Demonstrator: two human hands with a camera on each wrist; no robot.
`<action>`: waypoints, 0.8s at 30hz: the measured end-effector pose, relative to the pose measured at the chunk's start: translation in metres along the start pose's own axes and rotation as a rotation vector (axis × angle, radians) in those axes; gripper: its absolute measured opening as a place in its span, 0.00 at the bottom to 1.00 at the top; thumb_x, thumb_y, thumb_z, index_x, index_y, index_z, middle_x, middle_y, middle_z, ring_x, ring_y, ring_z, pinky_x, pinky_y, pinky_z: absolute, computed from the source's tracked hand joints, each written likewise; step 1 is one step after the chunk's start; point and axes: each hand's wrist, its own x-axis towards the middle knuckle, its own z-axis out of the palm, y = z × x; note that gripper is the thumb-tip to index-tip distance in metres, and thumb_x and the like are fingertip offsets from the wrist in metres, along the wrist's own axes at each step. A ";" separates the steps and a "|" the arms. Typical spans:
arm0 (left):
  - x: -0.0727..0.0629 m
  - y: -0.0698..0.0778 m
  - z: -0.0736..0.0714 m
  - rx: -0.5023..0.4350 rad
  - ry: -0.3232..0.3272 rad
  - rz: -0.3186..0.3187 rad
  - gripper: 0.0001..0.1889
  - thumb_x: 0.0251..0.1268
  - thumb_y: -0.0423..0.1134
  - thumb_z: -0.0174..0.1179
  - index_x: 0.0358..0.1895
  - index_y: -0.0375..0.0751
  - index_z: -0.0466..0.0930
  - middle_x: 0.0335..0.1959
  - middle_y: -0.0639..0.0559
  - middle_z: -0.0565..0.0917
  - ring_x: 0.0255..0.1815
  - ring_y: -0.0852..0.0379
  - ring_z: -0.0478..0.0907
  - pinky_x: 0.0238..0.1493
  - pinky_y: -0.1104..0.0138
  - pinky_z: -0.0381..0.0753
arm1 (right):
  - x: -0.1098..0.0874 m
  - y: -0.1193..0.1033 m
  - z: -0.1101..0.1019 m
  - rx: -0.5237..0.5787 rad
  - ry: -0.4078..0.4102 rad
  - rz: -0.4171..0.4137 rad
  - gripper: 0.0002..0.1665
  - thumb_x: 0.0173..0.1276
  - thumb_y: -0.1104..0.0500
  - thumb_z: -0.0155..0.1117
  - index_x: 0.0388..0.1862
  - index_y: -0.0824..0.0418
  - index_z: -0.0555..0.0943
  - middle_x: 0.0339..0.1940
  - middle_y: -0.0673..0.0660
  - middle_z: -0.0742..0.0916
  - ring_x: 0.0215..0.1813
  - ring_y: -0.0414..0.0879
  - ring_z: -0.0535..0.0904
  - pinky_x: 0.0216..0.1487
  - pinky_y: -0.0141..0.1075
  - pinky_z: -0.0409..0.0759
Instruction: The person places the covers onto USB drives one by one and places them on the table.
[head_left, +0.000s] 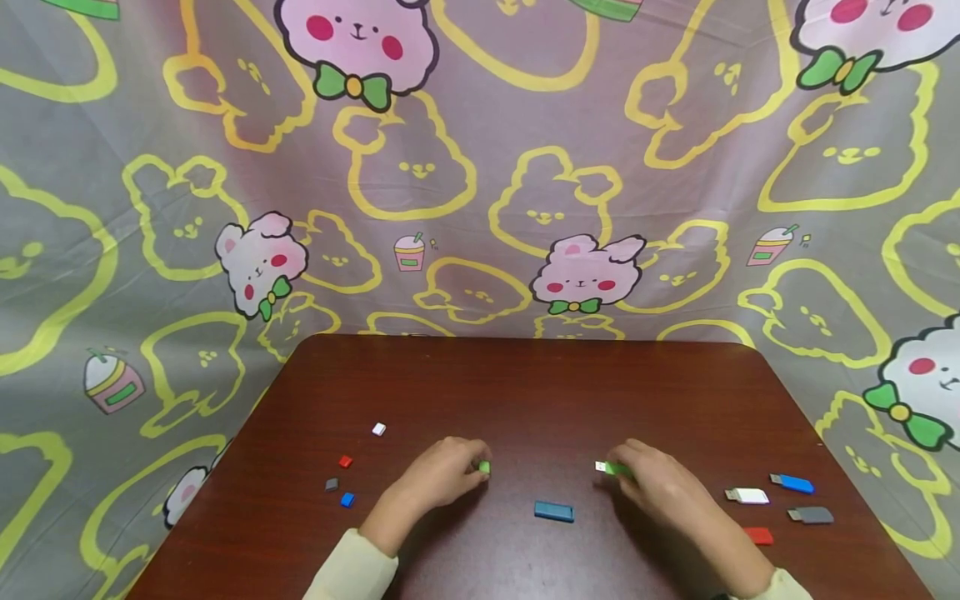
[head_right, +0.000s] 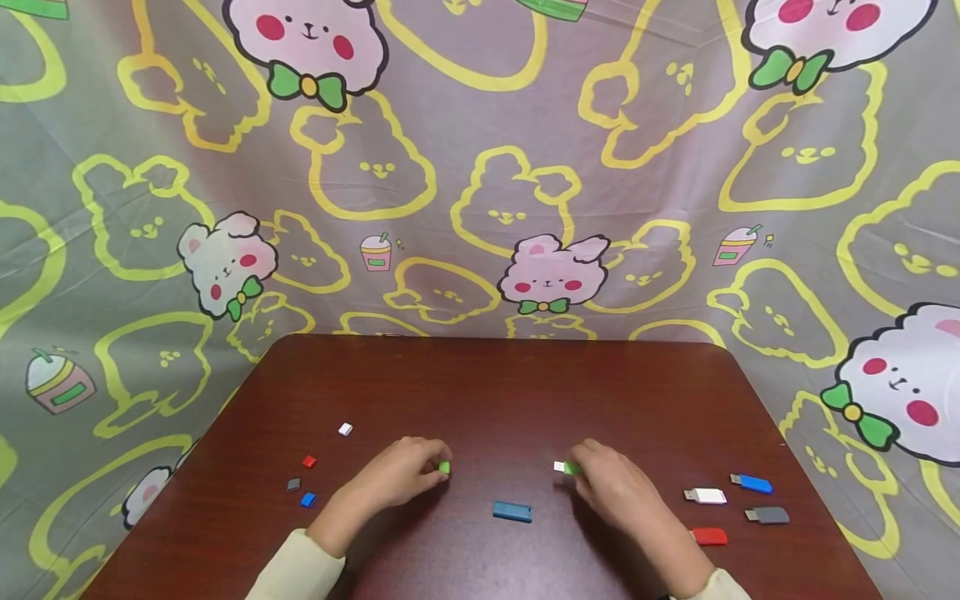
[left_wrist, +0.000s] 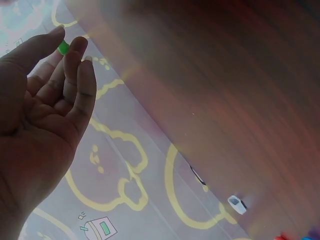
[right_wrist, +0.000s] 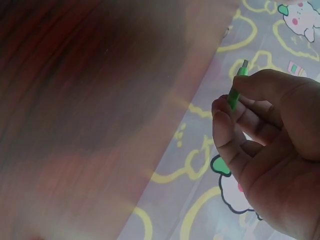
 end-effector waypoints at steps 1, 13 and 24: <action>0.001 0.001 0.000 0.001 0.001 0.004 0.06 0.63 0.40 0.70 0.41 0.47 0.84 0.30 0.61 0.83 0.33 0.66 0.78 0.37 0.68 0.79 | 0.000 -0.001 0.000 0.001 0.001 -0.009 0.15 0.55 0.69 0.75 0.40 0.55 0.83 0.36 0.44 0.82 0.35 0.37 0.79 0.34 0.34 0.81; 0.010 0.021 0.000 0.018 0.004 0.018 0.04 0.64 0.42 0.68 0.37 0.49 0.84 0.29 0.62 0.82 0.33 0.67 0.77 0.35 0.71 0.78 | 0.005 -0.015 0.002 -0.012 0.071 -0.114 0.14 0.53 0.69 0.75 0.39 0.58 0.84 0.34 0.45 0.81 0.34 0.37 0.78 0.33 0.34 0.80; 0.018 0.033 0.005 0.015 -0.007 0.038 0.03 0.64 0.41 0.68 0.39 0.50 0.85 0.31 0.61 0.82 0.34 0.68 0.76 0.35 0.73 0.77 | 0.011 -0.027 0.005 0.006 0.100 -0.157 0.16 0.53 0.69 0.76 0.40 0.59 0.85 0.36 0.47 0.82 0.35 0.38 0.79 0.35 0.35 0.81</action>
